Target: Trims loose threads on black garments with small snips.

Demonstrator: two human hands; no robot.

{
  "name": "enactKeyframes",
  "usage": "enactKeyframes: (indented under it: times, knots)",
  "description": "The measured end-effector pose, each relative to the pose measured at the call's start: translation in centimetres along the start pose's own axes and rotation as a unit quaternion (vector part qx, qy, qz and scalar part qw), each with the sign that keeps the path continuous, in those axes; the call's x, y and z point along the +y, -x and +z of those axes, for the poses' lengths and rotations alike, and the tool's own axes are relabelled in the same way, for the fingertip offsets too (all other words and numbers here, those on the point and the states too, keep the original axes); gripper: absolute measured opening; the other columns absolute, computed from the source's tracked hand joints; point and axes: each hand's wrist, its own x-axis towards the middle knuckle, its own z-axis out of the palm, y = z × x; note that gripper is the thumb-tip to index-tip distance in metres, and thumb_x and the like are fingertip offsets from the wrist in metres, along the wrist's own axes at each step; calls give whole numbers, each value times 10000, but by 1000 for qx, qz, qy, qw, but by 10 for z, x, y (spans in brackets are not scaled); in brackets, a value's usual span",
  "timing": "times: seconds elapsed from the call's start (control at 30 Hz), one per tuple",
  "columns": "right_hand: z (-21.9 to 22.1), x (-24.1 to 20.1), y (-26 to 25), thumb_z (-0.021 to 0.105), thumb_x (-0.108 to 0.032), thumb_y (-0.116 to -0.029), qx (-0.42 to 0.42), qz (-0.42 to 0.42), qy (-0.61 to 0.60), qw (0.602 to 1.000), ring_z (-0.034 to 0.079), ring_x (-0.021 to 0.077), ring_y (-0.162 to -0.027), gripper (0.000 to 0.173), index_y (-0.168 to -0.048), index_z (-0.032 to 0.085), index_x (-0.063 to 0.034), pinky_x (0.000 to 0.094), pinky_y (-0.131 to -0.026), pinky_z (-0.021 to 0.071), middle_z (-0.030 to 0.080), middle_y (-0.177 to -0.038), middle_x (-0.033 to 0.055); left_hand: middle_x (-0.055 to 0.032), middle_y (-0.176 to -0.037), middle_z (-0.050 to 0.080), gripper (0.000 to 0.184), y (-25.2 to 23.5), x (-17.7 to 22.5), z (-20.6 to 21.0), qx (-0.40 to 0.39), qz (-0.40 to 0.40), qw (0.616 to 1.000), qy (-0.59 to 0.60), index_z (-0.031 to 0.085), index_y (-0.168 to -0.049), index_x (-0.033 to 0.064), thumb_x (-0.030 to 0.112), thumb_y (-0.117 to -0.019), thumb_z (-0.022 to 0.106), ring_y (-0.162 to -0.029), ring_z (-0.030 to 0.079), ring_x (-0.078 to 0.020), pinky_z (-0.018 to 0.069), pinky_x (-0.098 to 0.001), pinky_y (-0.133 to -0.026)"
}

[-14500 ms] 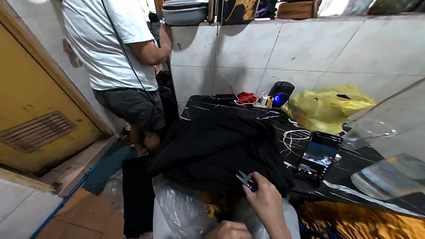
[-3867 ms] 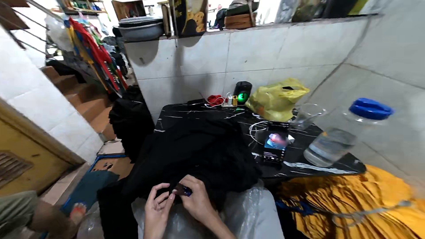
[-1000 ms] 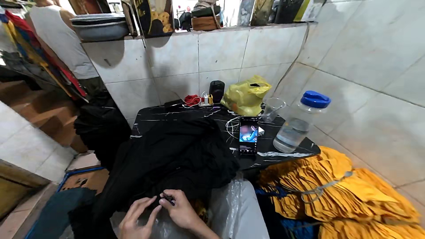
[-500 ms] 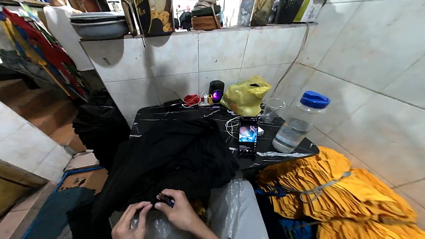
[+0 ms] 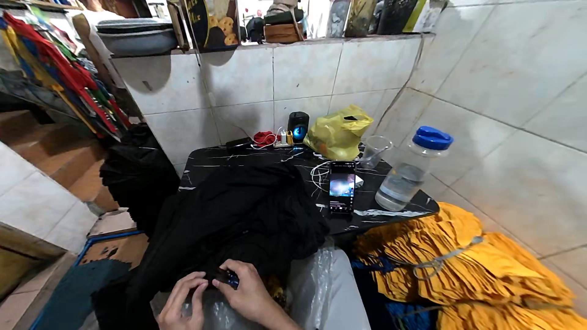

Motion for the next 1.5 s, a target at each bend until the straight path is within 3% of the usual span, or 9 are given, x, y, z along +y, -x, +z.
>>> enactKeyframes:
  times: [0.23, 0.37, 0.73, 0.9, 1.03, 1.13, 1.23, 1.4, 1.5]
  knots:
    - [-8, -14, 7, 576, -543, -1007, 57, -50, 215, 974, 668, 206, -762, 471, -1193, 674, -122, 392, -635, 569, 646, -1113, 94, -88, -1039, 721, 112, -1, 9, 5, 8, -60, 996, 63, 647, -1034, -42, 23, -994, 565, -983, 708, -104, 609, -267, -856]
    - [-15, -16, 10, 555, -447, -1039, 22, -108, 295, 949, 705, 257, -783, 390, -1100, 676, -81, 437, -655, 581, 687, -893, 100, -93, -1067, 724, 122, 0, 10, 2, -1, -57, 997, 46, 638, -1031, -36, 30, -1010, 537, -1007, 713, -119, 612, -277, -862]
    - [2, -11, 6, 460, -385, -1089, 58, -159, 359, 918, 688, 239, -670, 366, -1017, 673, -96, 396, -567, 570, 662, -783, 70, -134, -1086, 726, 152, 1, 10, 5, -1, -21, 1000, 12, 673, -991, -48, 33, -1005, 545, -1072, 711, -162, 601, -300, -933]
    - [-6, -19, 2, 538, -585, -1008, 13, 47, 154, 987, 692, 234, -962, 559, -1264, 671, -107, 455, -827, 563, 700, -1144, 88, -123, -1092, 726, 148, -2, 14, 3, 24, -43, 998, 41, 636, -1018, -46, 39, -1018, 514, -1005, 730, -159, 627, -313, -874]
    - [-6, 6, -5, 733, -334, -946, -16, 19, -42, 999, 634, 187, -1052, 344, -1112, 737, -34, 356, -942, 533, 662, -1115, 111, -89, -994, 697, 136, 0, 23, 5, 45, -68, 995, 60, 641, -1045, -54, 54, -1001, 570, -860, 702, -112, 623, -277, -780]
    - [-9, 11, -8, 685, -269, -987, -20, 3, -102, 995, 656, 153, -988, 273, -1086, 704, -16, 339, -887, 552, 689, -1073, 103, -89, -933, 718, 139, 15, 31, 4, -111, -95, 988, 59, 741, -1005, -15, 101, -960, 678, -786, 692, -113, 616, -290, -735]
    - [-11, 8, -8, 652, -217, -1009, -34, -4, -99, 994, 662, 151, -972, 234, -1110, 688, -9, 337, -890, 550, 695, -1051, 107, -141, -1082, 736, 229, 24, 24, 6, -338, -107, 934, 47, 741, -1107, -11, 129, -926, 739, -958, 723, -217, 589, -409, -917]
    - [-11, 8, -4, 640, -166, -1006, -23, -18, -61, 998, 676, 166, -979, 196, -1109, 703, -11, 356, -912, 547, 714, -1045, 112, -44, -941, 771, 101, 15, 12, -5, -105, -92, 986, 86, 762, -983, 18, 72, -898, 752, -837, 740, -107, 637, -308, -799]
    - [-8, 7, -3, 647, -138, -992, -18, -29, -46, 998, 683, 181, -988, 182, -1111, 712, -16, 378, -920, 549, 721, -1057, 115, -62, -974, 746, 271, 2, 12, -7, -21, -84, 994, 61, 719, -1059, -8, 159, -868, 813, -844, 714, -96, 617, -276, -766]
